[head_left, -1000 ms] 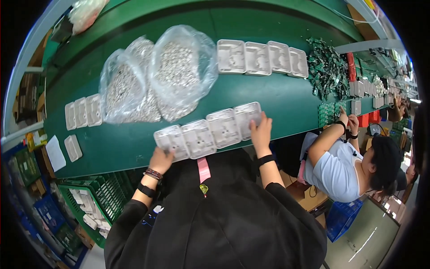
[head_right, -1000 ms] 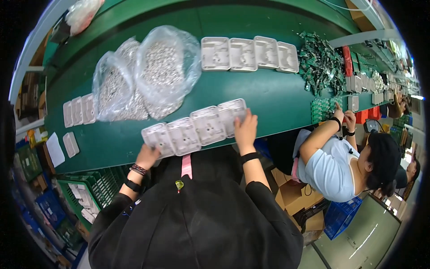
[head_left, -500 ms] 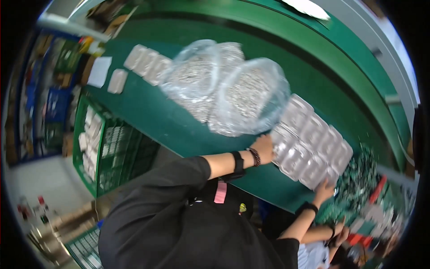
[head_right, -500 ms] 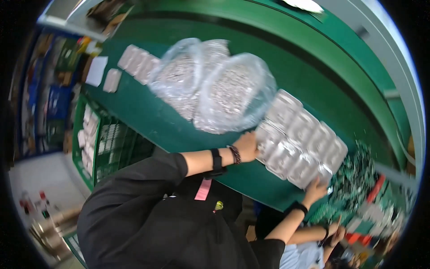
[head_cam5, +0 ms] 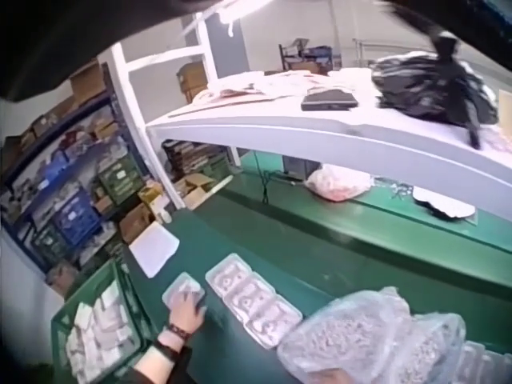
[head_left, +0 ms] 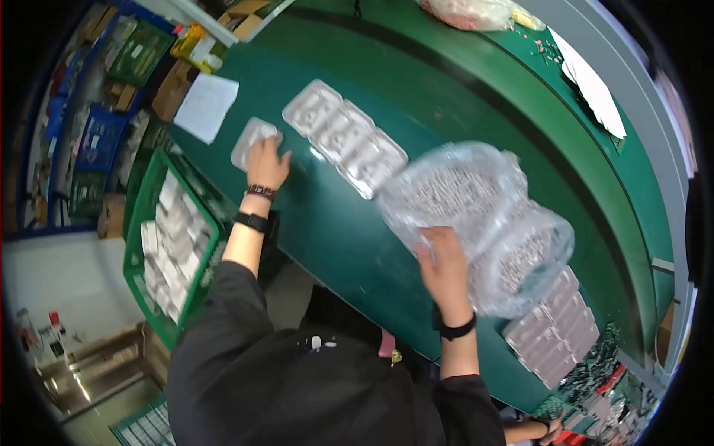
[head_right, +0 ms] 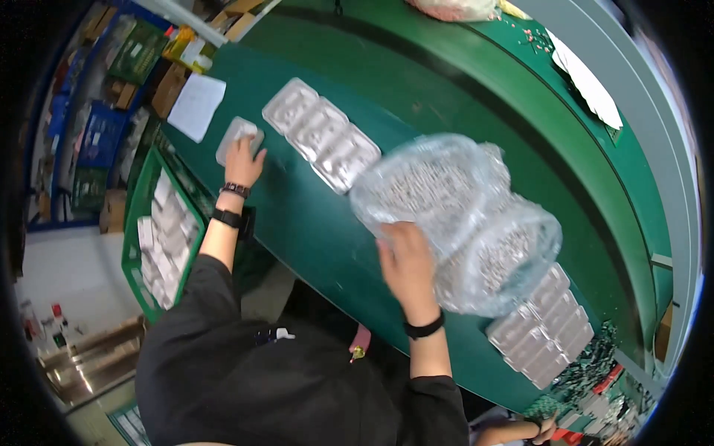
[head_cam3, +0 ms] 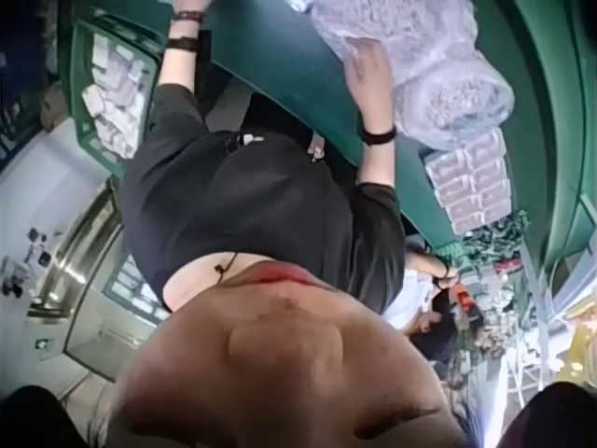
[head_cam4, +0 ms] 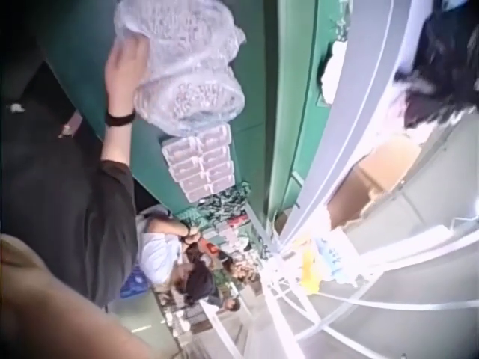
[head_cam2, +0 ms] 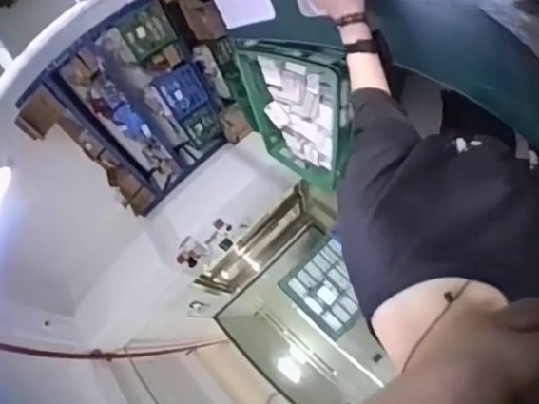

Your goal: The person assembles electrical boxes by inserting small white components from bags into plastic housings. They arrange the housings in rows on the table to install the parts and then stack the completed boxes into a green plastic crate.

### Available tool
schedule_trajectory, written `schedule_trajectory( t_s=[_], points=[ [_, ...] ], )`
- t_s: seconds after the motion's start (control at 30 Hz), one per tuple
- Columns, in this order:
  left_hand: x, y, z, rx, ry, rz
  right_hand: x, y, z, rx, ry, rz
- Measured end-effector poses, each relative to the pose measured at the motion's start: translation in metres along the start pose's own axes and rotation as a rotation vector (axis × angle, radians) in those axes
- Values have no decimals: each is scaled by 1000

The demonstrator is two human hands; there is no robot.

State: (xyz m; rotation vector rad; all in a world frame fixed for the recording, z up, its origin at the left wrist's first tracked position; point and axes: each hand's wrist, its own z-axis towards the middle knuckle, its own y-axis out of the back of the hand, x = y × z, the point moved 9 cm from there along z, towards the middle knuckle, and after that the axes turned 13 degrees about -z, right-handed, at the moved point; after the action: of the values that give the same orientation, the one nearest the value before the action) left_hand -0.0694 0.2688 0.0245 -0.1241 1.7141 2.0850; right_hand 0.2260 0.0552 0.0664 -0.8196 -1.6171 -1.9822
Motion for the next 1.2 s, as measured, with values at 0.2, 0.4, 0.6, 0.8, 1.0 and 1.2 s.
schedule_trajectory(
  t_s=[0.2,0.4,0.6,0.8,1.0,1.2],
  points=[
    [114,-34,35,243,89,176,37,-121,116,-219,-60,-185],
    [135,-48,87,266,-87,134,30,-124,123,-379,-358,-518],
    [109,-87,153,329,-28,51,-33,-138,93,-282,-635,-358],
    [77,-108,174,378,-38,-135,-56,-140,95,-231,-754,-295],
    [70,-115,165,440,-90,-179,-53,-138,97,-193,-749,-368],
    [94,-89,129,480,-23,-150,-26,-154,80,-124,-728,-411]
  ],
)
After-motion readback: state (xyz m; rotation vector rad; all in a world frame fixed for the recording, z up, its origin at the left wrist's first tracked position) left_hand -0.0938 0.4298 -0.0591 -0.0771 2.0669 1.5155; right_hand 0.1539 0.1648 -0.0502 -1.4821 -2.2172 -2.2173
